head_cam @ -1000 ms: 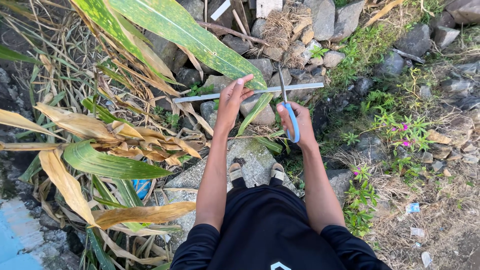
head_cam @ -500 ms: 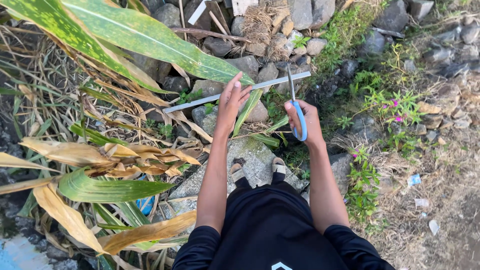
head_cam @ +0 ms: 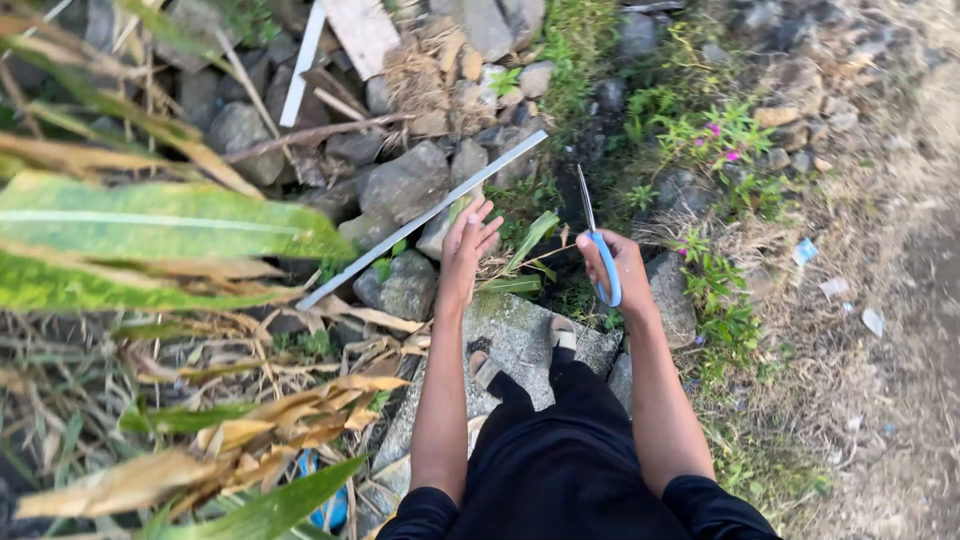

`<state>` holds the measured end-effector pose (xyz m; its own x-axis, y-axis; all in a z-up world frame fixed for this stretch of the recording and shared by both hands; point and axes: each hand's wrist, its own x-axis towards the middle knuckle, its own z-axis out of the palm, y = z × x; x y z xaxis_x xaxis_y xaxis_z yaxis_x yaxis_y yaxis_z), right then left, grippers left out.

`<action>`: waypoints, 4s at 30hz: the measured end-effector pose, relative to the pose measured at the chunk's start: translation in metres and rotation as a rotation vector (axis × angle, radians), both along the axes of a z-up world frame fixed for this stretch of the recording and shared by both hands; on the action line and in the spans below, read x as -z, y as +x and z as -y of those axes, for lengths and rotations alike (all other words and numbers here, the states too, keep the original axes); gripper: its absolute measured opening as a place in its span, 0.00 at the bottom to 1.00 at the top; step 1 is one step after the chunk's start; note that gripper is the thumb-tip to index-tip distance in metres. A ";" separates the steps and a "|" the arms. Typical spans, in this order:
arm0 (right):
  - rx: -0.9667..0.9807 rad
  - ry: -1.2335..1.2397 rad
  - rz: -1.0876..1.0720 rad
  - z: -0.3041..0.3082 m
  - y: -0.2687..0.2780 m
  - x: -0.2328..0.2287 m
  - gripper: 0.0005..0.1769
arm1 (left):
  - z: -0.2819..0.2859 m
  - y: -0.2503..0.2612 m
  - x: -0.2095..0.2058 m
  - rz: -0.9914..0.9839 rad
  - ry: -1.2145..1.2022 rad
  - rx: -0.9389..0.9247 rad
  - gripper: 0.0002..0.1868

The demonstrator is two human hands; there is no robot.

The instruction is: The recorder uses scissors to trim leaves from several different plants outdoors.

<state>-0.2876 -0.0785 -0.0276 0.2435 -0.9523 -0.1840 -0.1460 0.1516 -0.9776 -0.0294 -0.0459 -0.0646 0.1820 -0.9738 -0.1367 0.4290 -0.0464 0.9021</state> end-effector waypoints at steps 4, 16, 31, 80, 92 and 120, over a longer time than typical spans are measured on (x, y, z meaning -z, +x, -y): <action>0.105 0.012 -0.062 -0.005 -0.034 -0.010 0.20 | 0.015 -0.030 -0.020 0.006 -0.046 0.107 0.33; 0.330 0.027 -0.021 0.015 -0.151 -0.028 0.20 | 0.088 -0.142 -0.055 0.098 -0.116 0.229 0.33; 0.552 0.017 -0.068 -0.002 -0.284 -0.027 0.23 | 0.148 -0.277 -0.053 0.116 -0.127 0.509 0.33; 1.169 -0.003 0.061 -0.009 -0.566 0.058 0.22 | 0.290 -0.644 0.012 0.114 -0.224 0.910 0.27; 0.988 0.066 0.017 0.065 -0.894 0.052 0.20 | 0.317 -0.965 0.003 0.184 -0.195 0.790 0.29; 0.164 0.012 -0.114 0.408 -1.139 0.073 0.24 | 0.494 -1.165 0.079 0.163 -0.307 0.132 0.26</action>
<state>-1.4270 -0.4869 -0.1003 0.0619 -0.9750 -0.2134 -0.2281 0.1943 -0.9540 -1.1947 -0.5396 -0.1438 0.0479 -0.9814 0.1860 0.2872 0.1919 0.9385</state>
